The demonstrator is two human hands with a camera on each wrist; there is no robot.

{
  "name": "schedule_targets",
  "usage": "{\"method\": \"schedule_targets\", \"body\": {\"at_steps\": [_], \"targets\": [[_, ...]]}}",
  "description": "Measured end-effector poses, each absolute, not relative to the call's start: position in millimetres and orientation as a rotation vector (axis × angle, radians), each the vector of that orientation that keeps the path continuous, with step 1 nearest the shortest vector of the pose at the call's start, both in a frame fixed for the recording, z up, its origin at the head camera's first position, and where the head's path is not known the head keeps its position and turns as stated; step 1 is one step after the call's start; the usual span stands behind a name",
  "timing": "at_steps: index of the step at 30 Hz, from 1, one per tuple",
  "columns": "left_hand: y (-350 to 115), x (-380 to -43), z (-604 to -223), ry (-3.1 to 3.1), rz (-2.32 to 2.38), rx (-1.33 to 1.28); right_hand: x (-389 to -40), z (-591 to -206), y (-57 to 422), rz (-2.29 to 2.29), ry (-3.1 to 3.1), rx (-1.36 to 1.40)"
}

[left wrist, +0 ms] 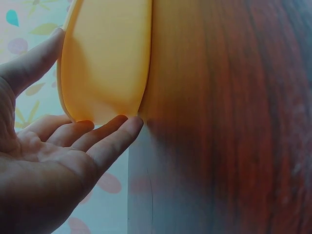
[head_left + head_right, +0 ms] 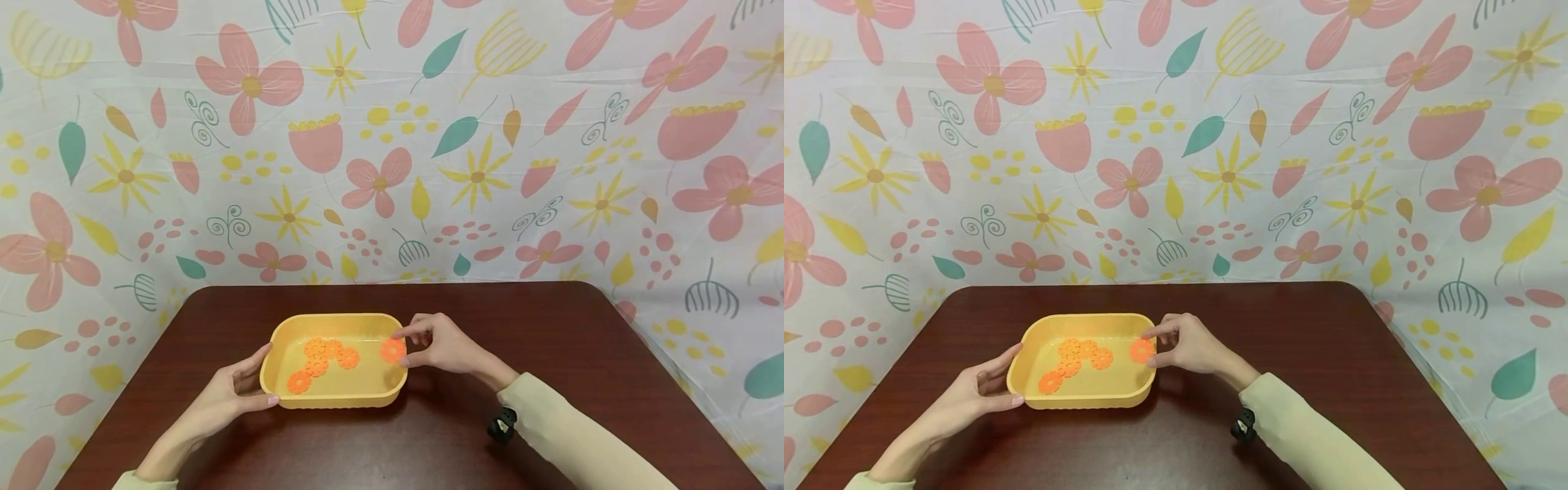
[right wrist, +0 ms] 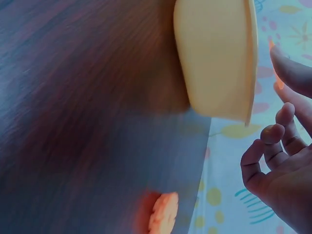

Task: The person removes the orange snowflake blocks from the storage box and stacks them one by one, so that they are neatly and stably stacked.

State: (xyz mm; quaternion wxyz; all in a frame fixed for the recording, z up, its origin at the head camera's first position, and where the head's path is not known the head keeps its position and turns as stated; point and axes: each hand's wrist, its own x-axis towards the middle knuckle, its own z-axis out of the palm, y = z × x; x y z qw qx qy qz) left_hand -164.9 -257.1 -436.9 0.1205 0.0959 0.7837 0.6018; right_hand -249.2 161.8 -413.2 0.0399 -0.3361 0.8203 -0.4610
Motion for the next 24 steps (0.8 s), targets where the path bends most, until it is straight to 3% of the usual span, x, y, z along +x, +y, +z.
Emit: {"method": "schedule_targets", "body": {"at_steps": [24], "targets": [[-257.3, -164.7, -438.7, 2.288, 1.766, 0.303, -235.2, -427.6, 236.0, -1.447, 2.619, -0.779]]}}
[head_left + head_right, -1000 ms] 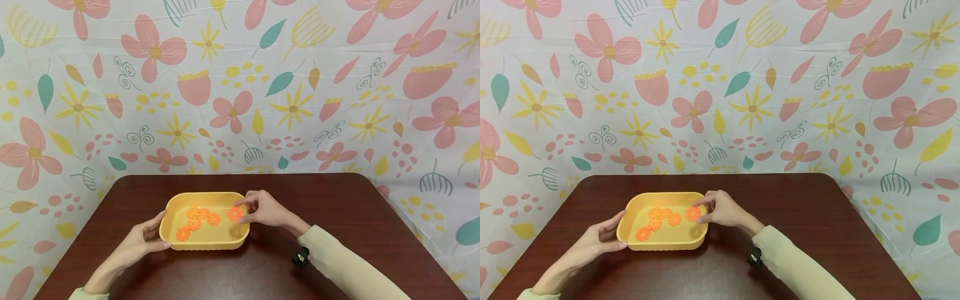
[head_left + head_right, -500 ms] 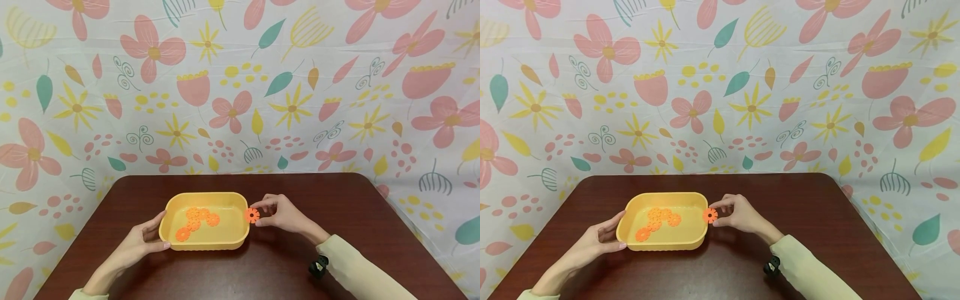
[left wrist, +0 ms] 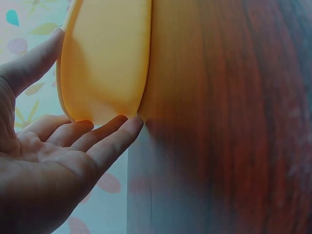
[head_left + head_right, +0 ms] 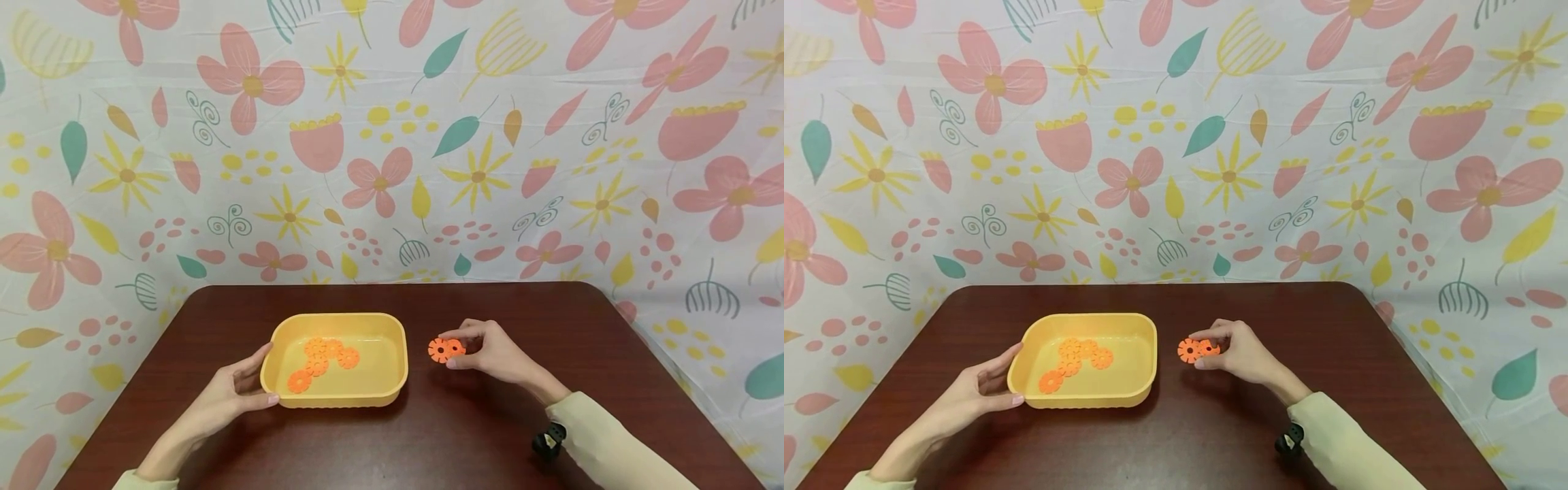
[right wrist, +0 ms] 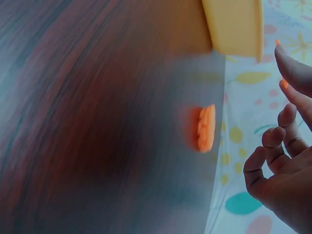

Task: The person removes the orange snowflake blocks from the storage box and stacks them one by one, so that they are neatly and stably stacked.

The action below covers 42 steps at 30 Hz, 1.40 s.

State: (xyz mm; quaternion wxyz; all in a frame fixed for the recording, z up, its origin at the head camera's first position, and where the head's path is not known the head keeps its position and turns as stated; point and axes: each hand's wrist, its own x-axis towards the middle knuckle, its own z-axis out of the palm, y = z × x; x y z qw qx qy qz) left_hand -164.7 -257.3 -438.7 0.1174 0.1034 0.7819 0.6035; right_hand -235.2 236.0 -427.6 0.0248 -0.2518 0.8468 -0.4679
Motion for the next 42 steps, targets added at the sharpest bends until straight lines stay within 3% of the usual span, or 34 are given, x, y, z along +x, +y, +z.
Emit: {"method": "schedule_targets", "body": {"at_steps": [20, 42], "targets": [[-257.9, -164.3, -439.7, 2.299, 1.762, 0.314, -244.8, -441.8, 285.2, -1.354, 2.743, -0.729], [-258.8, -165.0, -440.4, 2.315, 1.756, 0.294, -262.4, -451.1, 276.8, -1.202, 2.726, -0.756]]}}
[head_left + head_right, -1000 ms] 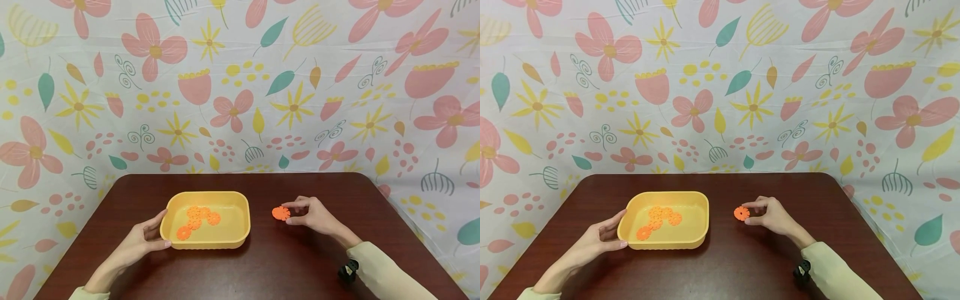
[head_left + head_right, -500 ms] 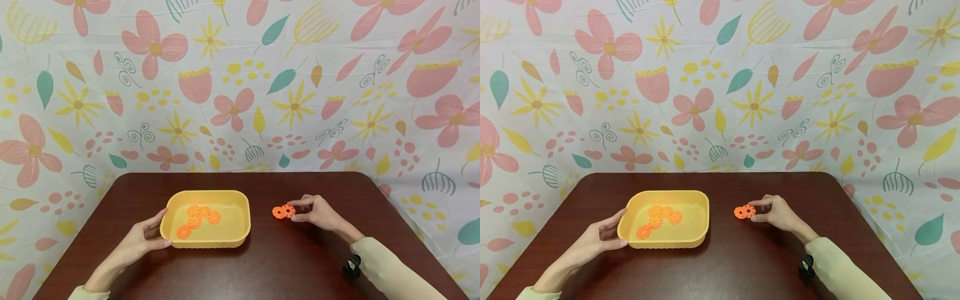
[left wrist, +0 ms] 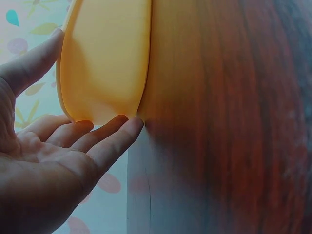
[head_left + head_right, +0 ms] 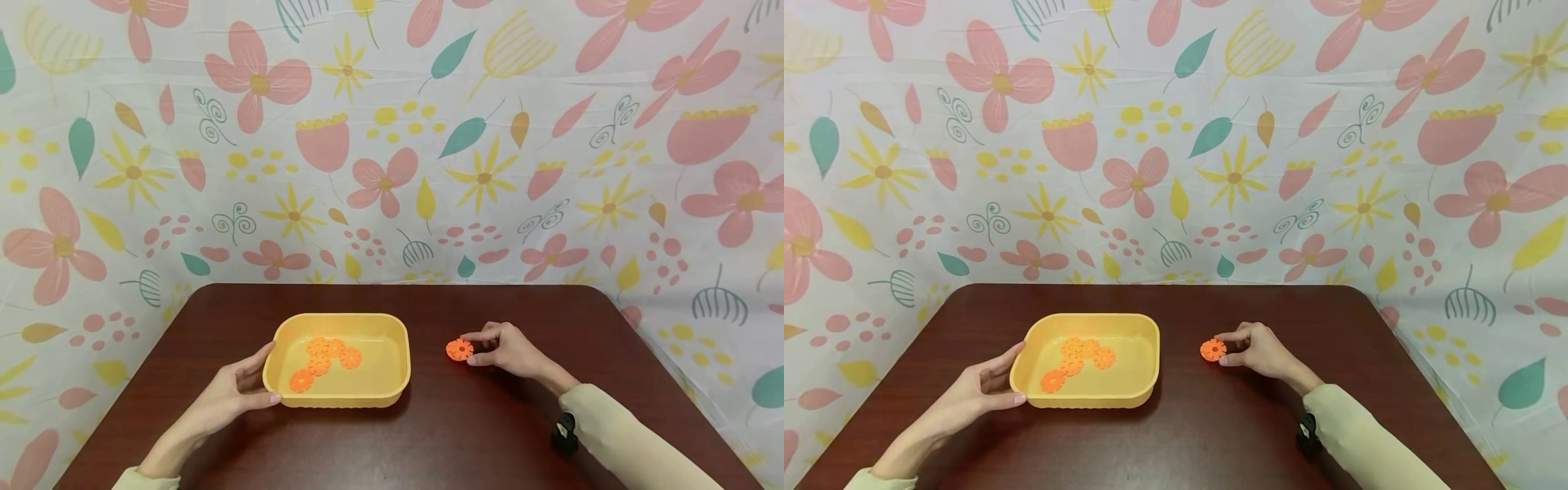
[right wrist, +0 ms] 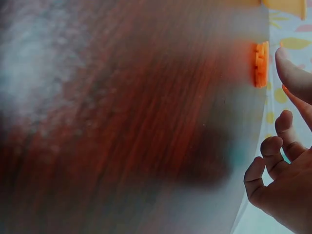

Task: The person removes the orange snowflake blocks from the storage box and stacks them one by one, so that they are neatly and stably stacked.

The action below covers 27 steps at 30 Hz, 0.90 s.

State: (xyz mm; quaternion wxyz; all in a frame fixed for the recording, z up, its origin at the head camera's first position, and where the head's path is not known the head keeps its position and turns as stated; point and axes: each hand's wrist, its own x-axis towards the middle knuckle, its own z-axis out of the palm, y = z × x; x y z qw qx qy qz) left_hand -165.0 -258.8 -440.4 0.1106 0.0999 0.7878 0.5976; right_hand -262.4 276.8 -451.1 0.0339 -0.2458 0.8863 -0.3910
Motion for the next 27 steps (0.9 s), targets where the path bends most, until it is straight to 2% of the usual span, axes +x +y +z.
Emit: {"method": "schedule_targets", "body": {"at_steps": [27], "targets": [[-257.7, -165.0, -439.7, 2.332, 1.740, 0.299, -269.7, -458.4, 272.8, -1.108, 2.777, -0.755]]}}
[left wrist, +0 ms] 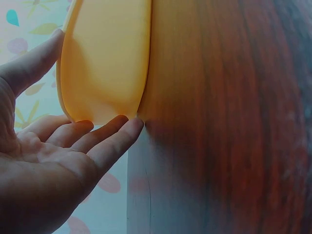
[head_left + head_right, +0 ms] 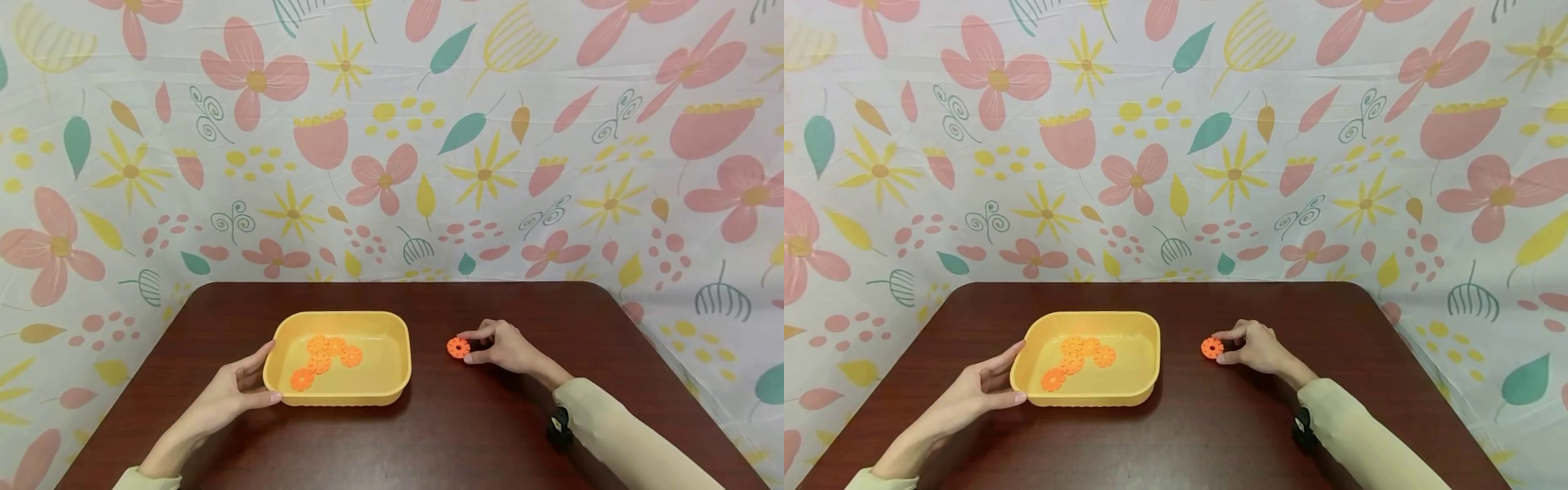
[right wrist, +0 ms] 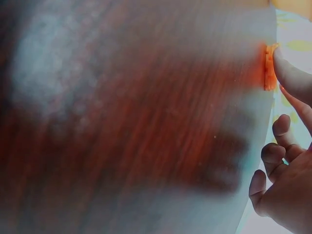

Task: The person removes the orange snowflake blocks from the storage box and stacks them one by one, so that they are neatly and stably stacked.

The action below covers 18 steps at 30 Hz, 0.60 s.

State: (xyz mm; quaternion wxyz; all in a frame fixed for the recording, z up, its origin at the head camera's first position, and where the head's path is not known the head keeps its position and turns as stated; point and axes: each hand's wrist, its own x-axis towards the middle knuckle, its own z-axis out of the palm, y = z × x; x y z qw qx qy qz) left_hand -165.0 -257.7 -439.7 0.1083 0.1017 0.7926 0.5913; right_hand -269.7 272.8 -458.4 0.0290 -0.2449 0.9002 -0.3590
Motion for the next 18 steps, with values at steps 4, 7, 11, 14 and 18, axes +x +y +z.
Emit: {"method": "schedule_targets", "body": {"at_steps": [4, 7, 11, 14, 18], "targets": [[-257.9, -165.1, -439.6, 2.327, 1.743, 0.294, -270.0, -458.5, 272.6, -1.090, 2.784, -0.746], [-258.2, -165.3, -439.5, 2.328, 1.742, 0.294, -270.6, -458.6, 272.4, -1.082, 2.789, -0.739], [-258.6, -165.9, -439.5, 2.330, 1.742, 0.302, -271.1, -458.9, 272.1, -1.088, 2.790, -0.734], [-258.7, -165.8, -440.0, 2.327, 1.746, 0.308, -270.8, -459.3, 271.7, -1.089, 2.784, -0.734], [-259.0, -165.3, -440.8, 2.323, 1.753, 0.311, -270.7, -459.3, 271.5, -1.081, 2.782, -0.753]]}}
